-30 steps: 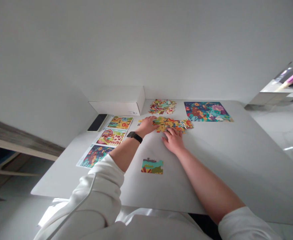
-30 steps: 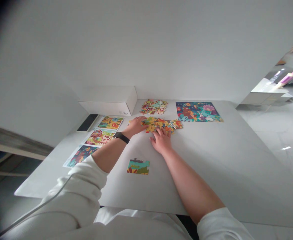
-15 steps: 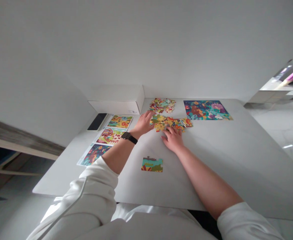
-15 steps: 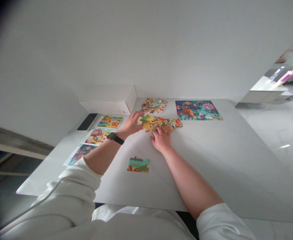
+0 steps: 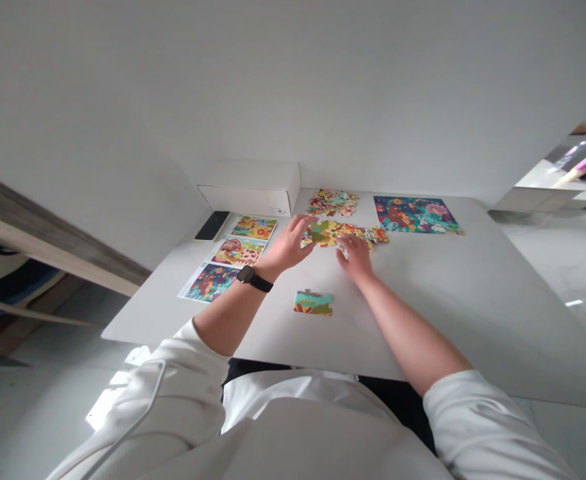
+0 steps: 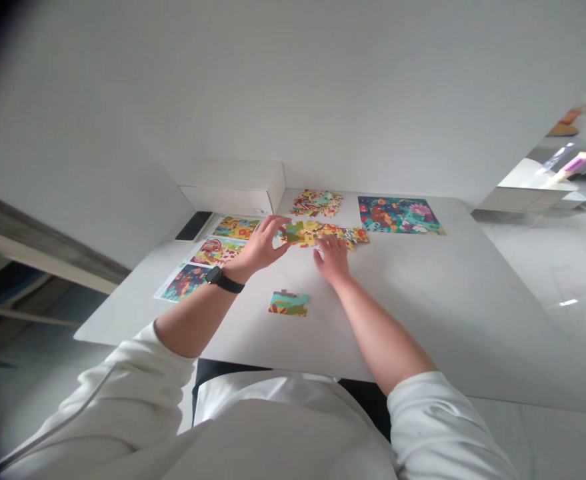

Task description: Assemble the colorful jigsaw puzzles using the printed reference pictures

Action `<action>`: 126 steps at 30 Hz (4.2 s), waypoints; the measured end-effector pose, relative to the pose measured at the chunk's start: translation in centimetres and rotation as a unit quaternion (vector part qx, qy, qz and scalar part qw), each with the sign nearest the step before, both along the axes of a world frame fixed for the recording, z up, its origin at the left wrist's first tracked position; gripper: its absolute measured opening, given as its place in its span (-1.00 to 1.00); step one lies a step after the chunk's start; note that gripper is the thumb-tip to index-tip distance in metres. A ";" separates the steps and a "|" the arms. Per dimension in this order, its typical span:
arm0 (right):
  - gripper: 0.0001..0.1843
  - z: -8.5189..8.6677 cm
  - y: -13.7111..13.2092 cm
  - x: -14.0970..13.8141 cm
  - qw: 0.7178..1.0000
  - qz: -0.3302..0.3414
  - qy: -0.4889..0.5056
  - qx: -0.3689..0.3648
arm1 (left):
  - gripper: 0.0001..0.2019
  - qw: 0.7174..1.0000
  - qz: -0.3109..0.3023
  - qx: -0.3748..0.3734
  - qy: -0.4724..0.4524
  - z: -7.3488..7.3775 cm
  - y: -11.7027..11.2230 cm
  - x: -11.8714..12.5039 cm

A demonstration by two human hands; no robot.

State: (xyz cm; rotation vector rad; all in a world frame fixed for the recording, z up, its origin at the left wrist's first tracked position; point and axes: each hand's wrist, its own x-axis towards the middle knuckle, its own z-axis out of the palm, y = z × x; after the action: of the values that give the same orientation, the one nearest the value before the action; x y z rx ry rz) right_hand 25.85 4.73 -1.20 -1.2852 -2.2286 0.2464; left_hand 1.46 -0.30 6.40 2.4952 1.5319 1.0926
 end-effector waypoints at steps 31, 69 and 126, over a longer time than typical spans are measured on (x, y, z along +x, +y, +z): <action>-0.40 0.7 -5.1 2.7 0.864 0.059 0.402 -0.299 | -0.72 0.892 -0.083 -0.223 -0.385 -6.5 -2.1 4.2; -0.75 2.8 -9.6 4.4 0.889 0.008 0.091 -0.449 | -0.69 0.927 -0.139 -0.341 0.066 -4.2 -5.3 4.2; -0.76 7.2 2.2 2.5 0.920 0.029 -0.305 -0.245 | -0.80 0.959 0.113 -0.258 0.042 -5.4 1.9 0.5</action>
State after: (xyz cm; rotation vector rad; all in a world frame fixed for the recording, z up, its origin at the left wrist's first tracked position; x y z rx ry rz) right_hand 28.38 6.98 5.96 -1.7401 -2.8541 0.5086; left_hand 1.98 1.62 1.04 2.0712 1.8654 0.5054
